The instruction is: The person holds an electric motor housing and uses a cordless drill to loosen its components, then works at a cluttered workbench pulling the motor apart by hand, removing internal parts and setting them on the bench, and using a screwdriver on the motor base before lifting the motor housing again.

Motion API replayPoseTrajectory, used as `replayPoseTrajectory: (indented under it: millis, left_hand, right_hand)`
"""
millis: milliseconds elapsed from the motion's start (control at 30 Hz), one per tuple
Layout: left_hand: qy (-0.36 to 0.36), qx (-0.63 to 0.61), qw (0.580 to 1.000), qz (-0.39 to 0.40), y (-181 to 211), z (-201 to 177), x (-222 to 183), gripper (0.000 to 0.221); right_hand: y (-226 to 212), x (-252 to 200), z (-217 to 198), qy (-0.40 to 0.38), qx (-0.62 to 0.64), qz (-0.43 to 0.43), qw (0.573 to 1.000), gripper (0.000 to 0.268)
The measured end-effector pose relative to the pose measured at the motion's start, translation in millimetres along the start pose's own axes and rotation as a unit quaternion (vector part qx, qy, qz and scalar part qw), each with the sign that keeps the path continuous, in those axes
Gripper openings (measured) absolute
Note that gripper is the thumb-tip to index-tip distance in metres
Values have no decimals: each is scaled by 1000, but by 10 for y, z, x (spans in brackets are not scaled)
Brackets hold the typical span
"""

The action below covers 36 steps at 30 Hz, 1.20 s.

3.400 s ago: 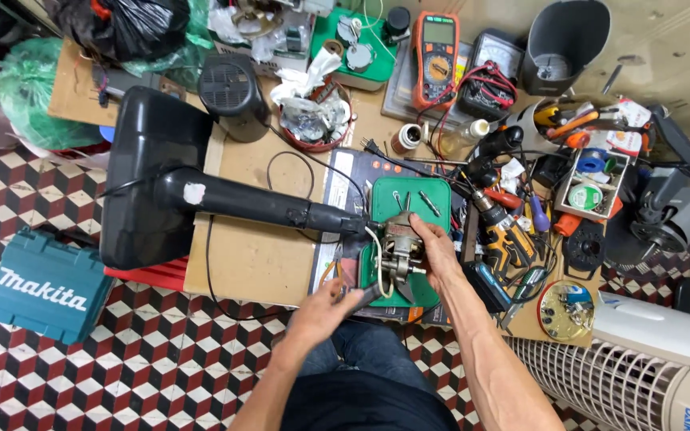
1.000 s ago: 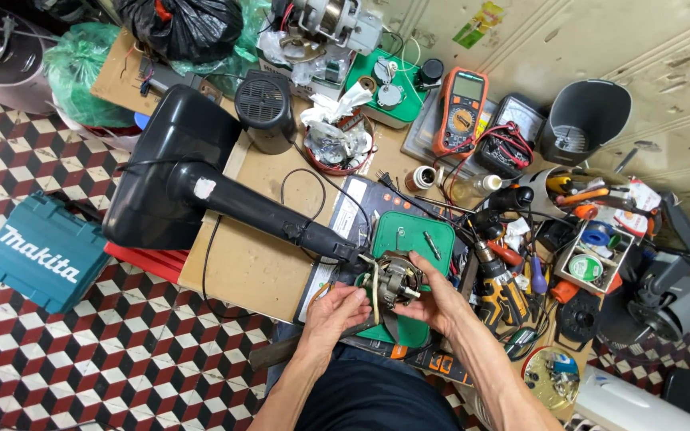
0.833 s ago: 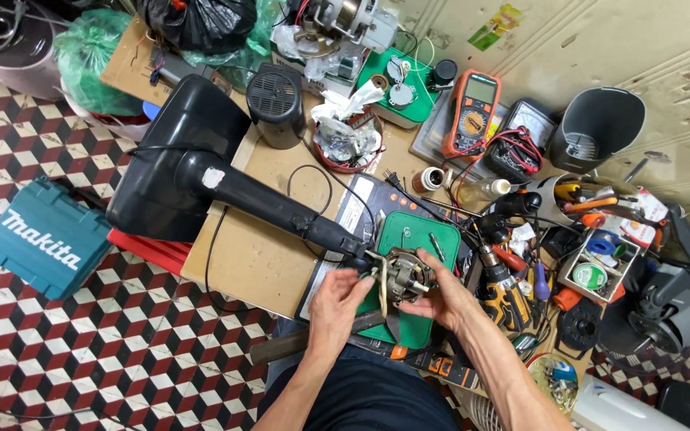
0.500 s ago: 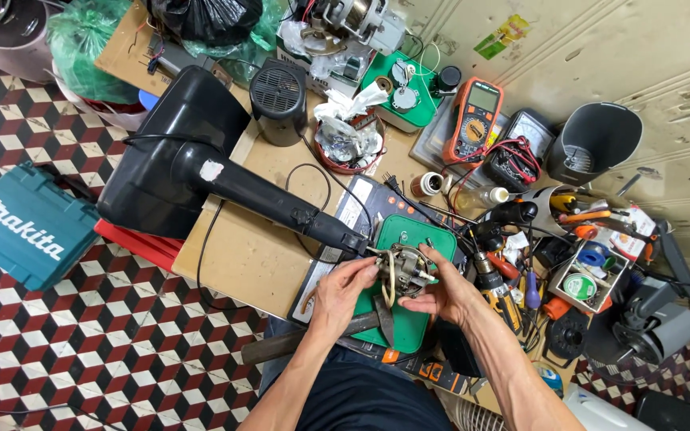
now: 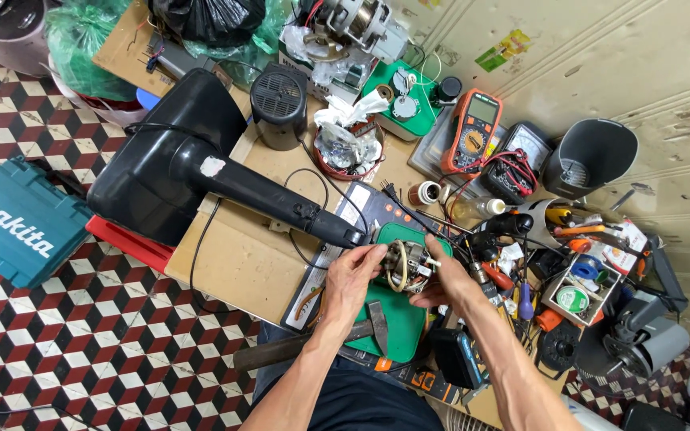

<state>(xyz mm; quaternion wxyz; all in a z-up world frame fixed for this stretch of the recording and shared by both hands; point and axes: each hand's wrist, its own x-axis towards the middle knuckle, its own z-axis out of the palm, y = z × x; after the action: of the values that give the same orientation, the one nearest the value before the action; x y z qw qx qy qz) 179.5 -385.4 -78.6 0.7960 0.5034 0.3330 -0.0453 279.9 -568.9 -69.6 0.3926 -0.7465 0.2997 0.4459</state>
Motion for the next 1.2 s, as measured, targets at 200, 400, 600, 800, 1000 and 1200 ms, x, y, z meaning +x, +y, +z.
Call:
replayPoseTrajectory:
  millis: [200, 400, 600, 800, 1000, 1200]
  left_hand:
    - [11, 17, 1000, -3, 29, -18, -18, 47]
    - [5, 22, 1000, 15, -163, -59, 53, 46]
    - [14, 44, 999, 19, -108, -83, 69, 45]
    - [44, 201, 972, 112, 231, -41, -128, 36]
    - [34, 196, 972, 125, 234, -24, -153, 29]
    - [3, 207, 958, 198, 117, -46, -139, 33]
  right_hand:
    - [248, -459, 3, 60, -72, -325, 941, 81]
    - [303, -376, 153, 32, -181, -454, 872, 114]
    - [265, -311, 208, 99, -256, -492, 826, 103]
    - [271, -401, 254, 102, -231, -455, 854, 98]
    - [280, -435, 289, 100, -195, -418, 881, 93]
    - [307, -445, 296, 97, -180, -415, 887, 93]
